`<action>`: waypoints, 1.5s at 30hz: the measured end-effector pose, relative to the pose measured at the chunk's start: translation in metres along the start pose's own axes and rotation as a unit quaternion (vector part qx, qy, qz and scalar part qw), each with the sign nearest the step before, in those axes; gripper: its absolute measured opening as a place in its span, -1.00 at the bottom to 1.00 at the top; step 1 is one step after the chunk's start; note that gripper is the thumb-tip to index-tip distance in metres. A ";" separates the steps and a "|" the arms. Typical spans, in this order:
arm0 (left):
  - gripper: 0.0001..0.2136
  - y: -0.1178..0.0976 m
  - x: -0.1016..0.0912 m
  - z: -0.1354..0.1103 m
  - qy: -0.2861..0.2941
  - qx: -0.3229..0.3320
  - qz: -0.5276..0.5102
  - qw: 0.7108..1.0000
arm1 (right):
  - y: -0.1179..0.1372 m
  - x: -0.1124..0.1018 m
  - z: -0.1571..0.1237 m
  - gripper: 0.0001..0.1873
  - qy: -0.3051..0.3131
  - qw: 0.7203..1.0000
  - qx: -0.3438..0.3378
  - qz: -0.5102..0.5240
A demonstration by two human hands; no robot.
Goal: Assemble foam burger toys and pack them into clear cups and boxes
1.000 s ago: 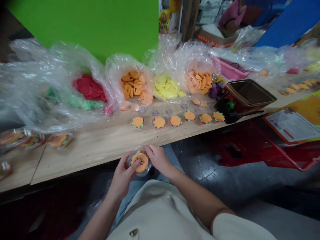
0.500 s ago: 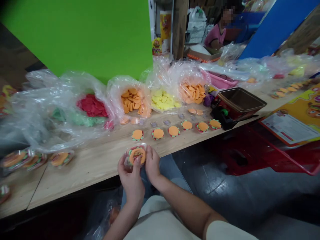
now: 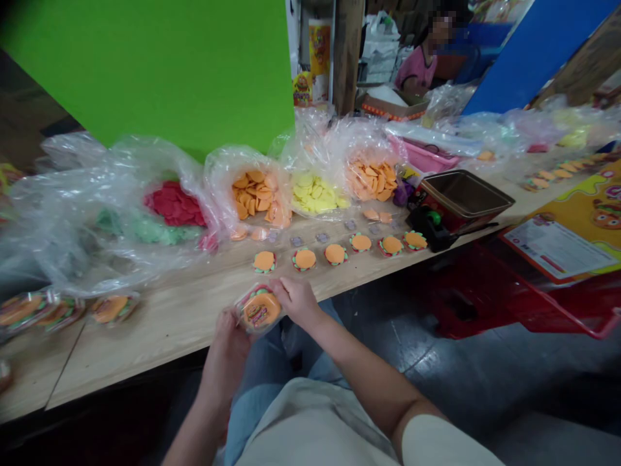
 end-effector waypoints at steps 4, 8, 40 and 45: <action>-0.53 -0.001 -0.007 0.004 0.028 -0.047 0.070 0.996 | 0.013 0.014 -0.002 -0.61 0.131 0.991 -0.042 0.006; -0.59 0.010 -0.007 -0.004 -0.039 -0.036 -0.024 0.998 | -0.004 0.022 -0.018 -0.63 0.156 0.976 0.063 0.139; -0.80 0.092 -0.057 -0.084 0.004 -0.205 0.034 0.978 | -0.026 0.031 -0.139 -0.78 0.362 0.931 0.030 -0.026; -0.85 0.092 -0.039 -0.075 0.070 -0.159 0.113 0.978 | -0.006 0.030 -0.117 -0.87 0.429 0.892 -0.065 -0.129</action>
Point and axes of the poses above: each hand's wrist, its own z-axis towards the middle knuckle, its own x-axis out of the palm, y = z × x, the point moved 8 cm from there along z, towards the middle knuckle, and after that the axes turned 1 degree about x, right-handed, at the moved point
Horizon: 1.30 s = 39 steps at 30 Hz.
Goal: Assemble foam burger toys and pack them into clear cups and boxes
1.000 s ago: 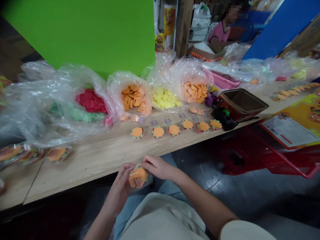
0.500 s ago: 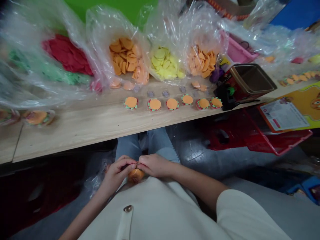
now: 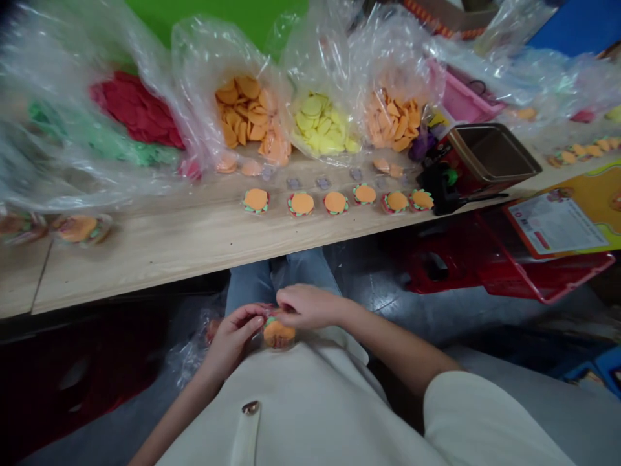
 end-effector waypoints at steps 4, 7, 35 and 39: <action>-0.83 -0.009 0.013 0.003 0.040 0.053 0.110 0.992 | 0.007 0.011 0.008 -0.88 0.080 0.996 -0.043 -0.018; -0.84 -0.015 0.018 -0.001 0.042 0.105 0.167 0.980 | 0.005 0.018 0.004 -0.93 0.095 0.995 -0.031 -0.028; -0.66 -0.061 0.064 0.066 0.033 -0.021 -0.205 0.978 | -0.078 -0.029 -0.017 -0.58 -0.309 0.763 0.151 0.547; -0.59 -0.077 0.096 0.085 0.039 0.015 -0.179 0.983 | -0.079 -0.020 -0.015 -0.62 -0.324 0.735 0.137 0.580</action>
Point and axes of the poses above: each hand's wrist, its own z-axis towards the middle knuckle, its own x-axis out of the palm, y = z × x, the point moved 8 cm from there along z, towards the middle knuckle, and after that the axes turned 1 degree about x, right-handed, at the moved point
